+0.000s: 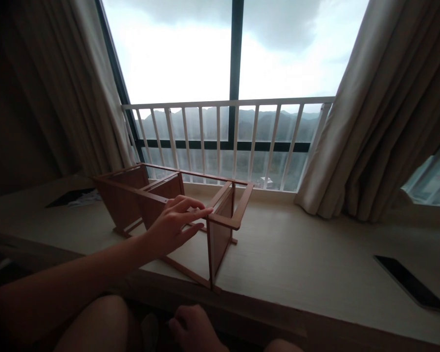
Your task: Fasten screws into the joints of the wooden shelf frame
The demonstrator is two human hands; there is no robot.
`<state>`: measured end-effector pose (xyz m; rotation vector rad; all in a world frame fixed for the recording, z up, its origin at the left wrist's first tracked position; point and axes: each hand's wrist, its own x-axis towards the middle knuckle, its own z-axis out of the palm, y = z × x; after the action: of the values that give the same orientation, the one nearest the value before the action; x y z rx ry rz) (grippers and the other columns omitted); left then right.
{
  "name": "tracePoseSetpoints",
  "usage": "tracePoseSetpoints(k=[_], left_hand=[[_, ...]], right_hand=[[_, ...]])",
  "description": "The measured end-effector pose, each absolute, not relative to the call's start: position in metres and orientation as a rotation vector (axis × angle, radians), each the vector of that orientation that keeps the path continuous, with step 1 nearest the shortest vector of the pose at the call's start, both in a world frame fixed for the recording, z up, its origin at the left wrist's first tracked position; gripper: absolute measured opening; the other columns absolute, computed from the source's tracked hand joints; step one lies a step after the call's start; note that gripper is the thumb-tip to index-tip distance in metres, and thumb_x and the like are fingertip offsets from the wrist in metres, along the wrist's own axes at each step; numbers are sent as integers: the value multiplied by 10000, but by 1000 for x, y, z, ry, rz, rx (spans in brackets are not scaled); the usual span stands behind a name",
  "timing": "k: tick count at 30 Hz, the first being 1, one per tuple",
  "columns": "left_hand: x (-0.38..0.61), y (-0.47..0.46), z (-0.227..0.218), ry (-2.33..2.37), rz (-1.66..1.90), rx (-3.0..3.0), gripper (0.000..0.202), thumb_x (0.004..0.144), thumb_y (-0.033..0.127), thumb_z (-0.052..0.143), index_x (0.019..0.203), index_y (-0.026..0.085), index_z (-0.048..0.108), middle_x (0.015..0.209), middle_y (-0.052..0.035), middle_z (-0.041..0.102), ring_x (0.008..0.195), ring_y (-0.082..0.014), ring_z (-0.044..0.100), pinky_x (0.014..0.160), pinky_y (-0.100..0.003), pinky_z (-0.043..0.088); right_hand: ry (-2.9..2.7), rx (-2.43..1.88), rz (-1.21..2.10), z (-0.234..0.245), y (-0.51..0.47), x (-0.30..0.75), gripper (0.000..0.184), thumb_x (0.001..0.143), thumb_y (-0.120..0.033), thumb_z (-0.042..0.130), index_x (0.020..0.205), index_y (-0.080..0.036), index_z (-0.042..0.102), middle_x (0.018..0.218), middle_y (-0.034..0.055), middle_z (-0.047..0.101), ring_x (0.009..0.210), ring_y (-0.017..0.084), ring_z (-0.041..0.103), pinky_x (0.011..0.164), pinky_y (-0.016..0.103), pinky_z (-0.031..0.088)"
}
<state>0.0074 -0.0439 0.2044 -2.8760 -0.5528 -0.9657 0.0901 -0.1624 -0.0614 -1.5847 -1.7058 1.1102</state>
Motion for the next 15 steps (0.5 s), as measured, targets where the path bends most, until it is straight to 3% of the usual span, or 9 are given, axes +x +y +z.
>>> tracePoseSetpoints(k=[6,15], left_hand=[[7,-47,207,-545,-906,-2859,395,998,224,601,1375,325,658,1408,-38,656,1289,-264,505,1056,-447,361],[8,-48,204,-534,-945,-2905,390,1005,224,586,1364,356,664,1440,-36,624,1326,-277,475,1061,-456,363]], right_hand=[[-1731,-1588,1114,-58,-165,91,189,913,-306,614,812,-191,724,802,11,693,795,155,600,703,265,371],[-1756,-1597,1122,-59,-166,93,196,922,-288,600,805,-193,724,776,10,707,769,153,620,682,261,374]])
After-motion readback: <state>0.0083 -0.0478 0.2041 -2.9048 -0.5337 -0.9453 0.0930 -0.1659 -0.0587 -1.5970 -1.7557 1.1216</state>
